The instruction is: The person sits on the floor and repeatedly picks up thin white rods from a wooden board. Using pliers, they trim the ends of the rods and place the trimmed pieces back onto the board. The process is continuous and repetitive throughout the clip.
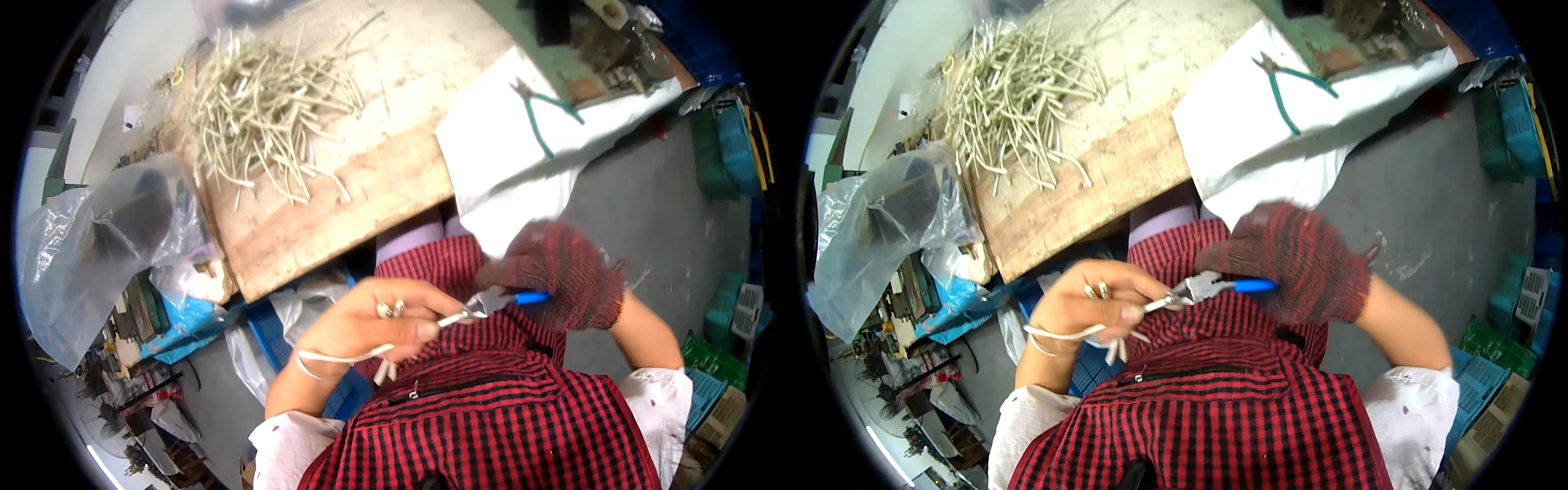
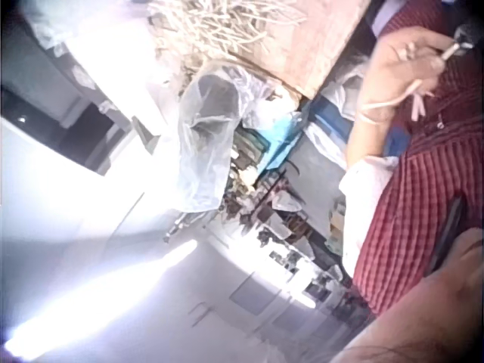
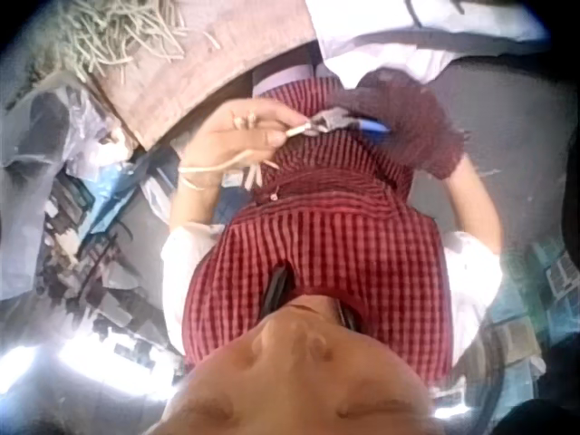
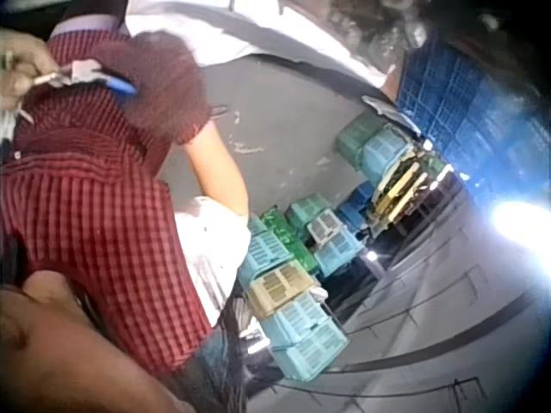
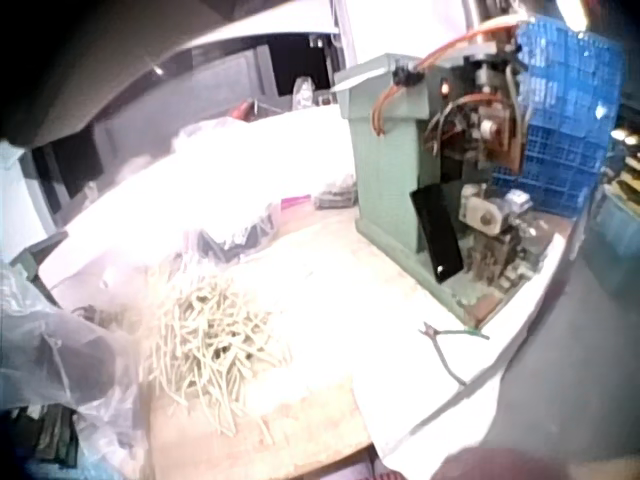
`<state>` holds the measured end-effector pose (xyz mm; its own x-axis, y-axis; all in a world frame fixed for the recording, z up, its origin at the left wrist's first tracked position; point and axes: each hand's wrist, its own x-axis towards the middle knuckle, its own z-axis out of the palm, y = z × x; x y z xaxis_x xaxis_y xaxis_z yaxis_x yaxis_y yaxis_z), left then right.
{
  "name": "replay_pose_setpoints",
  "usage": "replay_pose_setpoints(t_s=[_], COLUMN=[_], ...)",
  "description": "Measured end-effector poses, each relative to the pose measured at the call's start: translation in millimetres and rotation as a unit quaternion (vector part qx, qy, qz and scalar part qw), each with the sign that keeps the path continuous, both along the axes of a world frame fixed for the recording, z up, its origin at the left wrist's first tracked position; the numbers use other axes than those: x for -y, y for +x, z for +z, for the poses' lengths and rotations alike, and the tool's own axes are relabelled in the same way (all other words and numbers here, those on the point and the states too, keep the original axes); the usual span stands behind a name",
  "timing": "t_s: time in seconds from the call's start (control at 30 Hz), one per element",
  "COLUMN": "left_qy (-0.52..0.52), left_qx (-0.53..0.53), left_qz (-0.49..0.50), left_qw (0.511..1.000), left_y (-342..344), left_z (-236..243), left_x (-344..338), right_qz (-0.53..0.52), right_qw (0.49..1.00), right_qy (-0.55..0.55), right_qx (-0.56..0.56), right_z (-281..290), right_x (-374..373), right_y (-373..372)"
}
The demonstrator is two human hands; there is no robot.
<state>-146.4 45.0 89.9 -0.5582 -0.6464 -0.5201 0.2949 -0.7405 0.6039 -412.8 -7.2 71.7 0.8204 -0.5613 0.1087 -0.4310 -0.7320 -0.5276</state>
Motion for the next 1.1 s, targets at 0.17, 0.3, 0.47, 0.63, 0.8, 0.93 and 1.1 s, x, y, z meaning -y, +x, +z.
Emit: replay_pose_setpoints(t_s=[0.17,0.3,0.47,0.63,0.8,0.93,1.1], left_qy=[-0.189,-0.572,-0.485,-0.482,-0.635,-0.691,-0.581], left_qx=[0.122,0.622,0.811,0.808,0.721,0.621,0.361], left_qz=[0.048,0.042,-0.032,-0.045,-0.061,0.168,0.492], left_qw=[0.973,0.534,0.326,0.337,0.269,0.328,0.539], left_y=[-18,-11,25,6,-1,4,18], left_z=[0,-23,-77,-96,-108,-67,-16], left_x=[58,199,353,359,244,199,177], right_qz=[-0.245,-0.363,-0.372,-0.358,-0.322,-0.269,-0.156], right_qw=[0.859,0.849,0.832,0.805,0.783,0.566,0.404], right_qy=[0.384,0.349,0.368,0.428,0.498,0.648,0.775], right_qx=[0.233,0.160,0.184,0.199,0.185,0.434,0.460], right_z=[-28,-30,-63,-71,-58,-67,-75], right_x=[-26,-32,-43,-37,-19,-19,-19], right_y=[0,-3,-7,-9,0,14,22])
